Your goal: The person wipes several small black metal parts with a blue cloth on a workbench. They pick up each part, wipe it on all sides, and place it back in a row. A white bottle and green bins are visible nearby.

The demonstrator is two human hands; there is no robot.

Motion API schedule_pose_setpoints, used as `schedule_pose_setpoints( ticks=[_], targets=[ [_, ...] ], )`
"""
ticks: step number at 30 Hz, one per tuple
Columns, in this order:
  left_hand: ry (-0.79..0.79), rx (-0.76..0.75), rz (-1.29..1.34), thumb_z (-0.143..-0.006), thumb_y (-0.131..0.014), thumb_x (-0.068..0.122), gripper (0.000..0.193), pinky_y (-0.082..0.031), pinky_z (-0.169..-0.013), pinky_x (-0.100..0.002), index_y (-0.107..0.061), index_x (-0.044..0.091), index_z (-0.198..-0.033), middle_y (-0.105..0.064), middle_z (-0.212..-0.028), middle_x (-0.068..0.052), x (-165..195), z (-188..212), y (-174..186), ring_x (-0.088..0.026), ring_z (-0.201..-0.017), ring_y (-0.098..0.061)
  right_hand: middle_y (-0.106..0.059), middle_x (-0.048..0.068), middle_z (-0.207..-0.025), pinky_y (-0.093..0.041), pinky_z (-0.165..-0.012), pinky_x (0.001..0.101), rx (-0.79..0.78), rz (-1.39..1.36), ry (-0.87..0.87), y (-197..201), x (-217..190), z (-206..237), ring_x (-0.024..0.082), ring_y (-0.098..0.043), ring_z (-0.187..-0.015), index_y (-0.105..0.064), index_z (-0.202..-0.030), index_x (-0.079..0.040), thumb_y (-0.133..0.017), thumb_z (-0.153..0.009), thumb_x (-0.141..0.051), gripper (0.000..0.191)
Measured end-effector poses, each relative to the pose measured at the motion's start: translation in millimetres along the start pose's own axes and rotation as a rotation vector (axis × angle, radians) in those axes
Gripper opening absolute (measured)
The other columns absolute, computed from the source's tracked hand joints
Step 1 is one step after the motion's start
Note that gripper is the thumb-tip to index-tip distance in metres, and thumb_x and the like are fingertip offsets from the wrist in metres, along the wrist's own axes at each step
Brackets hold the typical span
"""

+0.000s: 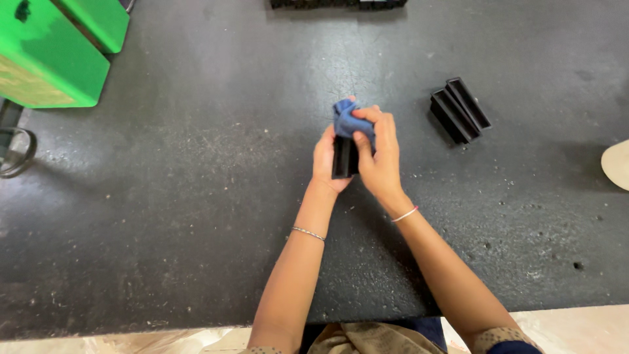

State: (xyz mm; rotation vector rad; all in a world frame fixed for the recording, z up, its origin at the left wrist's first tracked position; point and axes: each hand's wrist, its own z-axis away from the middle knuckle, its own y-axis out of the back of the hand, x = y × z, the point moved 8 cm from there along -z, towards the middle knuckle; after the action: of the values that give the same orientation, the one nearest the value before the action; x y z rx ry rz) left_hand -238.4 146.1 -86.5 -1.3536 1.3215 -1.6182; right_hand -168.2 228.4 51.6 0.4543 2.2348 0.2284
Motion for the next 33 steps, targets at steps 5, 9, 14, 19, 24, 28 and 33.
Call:
schedule_pose_setpoints(
  ticks=[5,9,14,19,24,28,33],
  targets=[
    [-0.138,0.009,0.082,-0.106,-0.048,0.031,0.048,-0.055,-0.107,-0.042,-0.047,0.015,-0.151,-0.055,-0.142,-0.022,61.2,15.8,-22.9,-0.032,-0.129,-0.06,-0.064,0.011,-0.116,-0.05,-0.1,0.0354,-0.304,-0.167,0.125,-32.1,-31.0,12.7,0.028,-0.062,-0.109,-0.064,-0.119,-0.006,-0.063,-0.091,0.01,0.033],
    [-0.26,0.104,0.012,-0.11,-0.046,0.031,0.05,-0.056,-0.103,-0.04,-0.041,0.017,-0.158,-0.054,-0.146,-0.02,104.0,29.1,-17.4,-0.028,-0.121,-0.063,-0.066,0.01,-0.12,-0.053,-0.099,0.0341,-0.62,-0.386,0.155,-50.6,-45.2,25.7,0.027,-0.066,-0.113,-0.066,-0.118,-0.006,-0.064,-0.09,0.012,0.034],
    [-0.321,-0.071,-0.1,-0.112,-0.046,0.041,0.052,-0.056,-0.076,-0.035,-0.036,0.023,-0.159,-0.058,-0.14,-0.014,115.5,27.7,-17.4,-0.021,-0.091,-0.063,-0.066,0.003,-0.114,-0.052,-0.086,0.027,-0.406,-0.372,-0.192,-25.7,4.4,7.9,0.013,-0.063,-0.1,-0.066,-0.119,-0.007,-0.066,-0.096,0.004,0.026],
    [-0.277,0.246,-0.216,-0.098,-0.055,0.037,0.058,-0.058,-0.08,-0.03,-0.039,0.027,-0.153,-0.068,-0.131,-0.008,98.2,15.6,20.5,-0.014,-0.091,-0.065,-0.066,0.001,-0.116,-0.052,-0.088,0.0233,-0.058,-0.639,-0.441,4.9,55.9,-4.8,0.008,-0.061,-0.1,-0.06,-0.131,-0.008,-0.062,-0.102,-0.002,0.029],
    [-0.148,0.127,-0.072,-0.103,-0.075,0.039,0.046,-0.052,-0.063,-0.027,-0.069,-0.001,-0.125,-0.068,-0.101,-0.007,77.4,10.4,11.8,-0.014,-0.074,-0.06,-0.066,0.002,-0.119,-0.052,-0.093,0.0258,0.026,-0.76,-0.521,11.8,74.8,-4.6,0.009,-0.062,-0.105,-0.057,-0.133,-0.006,-0.062,-0.103,-0.005,0.031],
    [-0.071,0.326,0.003,-0.099,-0.071,0.037,0.038,-0.059,-0.075,-0.035,-0.06,0.003,-0.112,-0.064,-0.1,-0.013,67.6,17.6,5.0,-0.021,-0.081,-0.064,-0.065,0.003,-0.122,-0.051,-0.096,0.0268,0.021,-0.783,-0.513,9.6,73.1,-3.1,0.009,-0.061,-0.108,-0.056,-0.134,-0.006,-0.062,-0.102,-0.005,0.032],
    [-0.044,0.2,-0.203,-0.1,-0.053,0.04,0.044,-0.058,-0.071,-0.033,-0.051,0.009,-0.131,-0.07,-0.118,-0.016,58.7,17.4,-24.7,-0.019,-0.084,-0.067,-0.065,0.004,-0.126,-0.05,-0.102,0.0262,0.029,-0.685,-0.454,12.4,63.1,-7.3,0.011,-0.062,-0.114,-0.058,-0.132,-0.005,-0.06,-0.102,-0.001,0.031]
  ],
)
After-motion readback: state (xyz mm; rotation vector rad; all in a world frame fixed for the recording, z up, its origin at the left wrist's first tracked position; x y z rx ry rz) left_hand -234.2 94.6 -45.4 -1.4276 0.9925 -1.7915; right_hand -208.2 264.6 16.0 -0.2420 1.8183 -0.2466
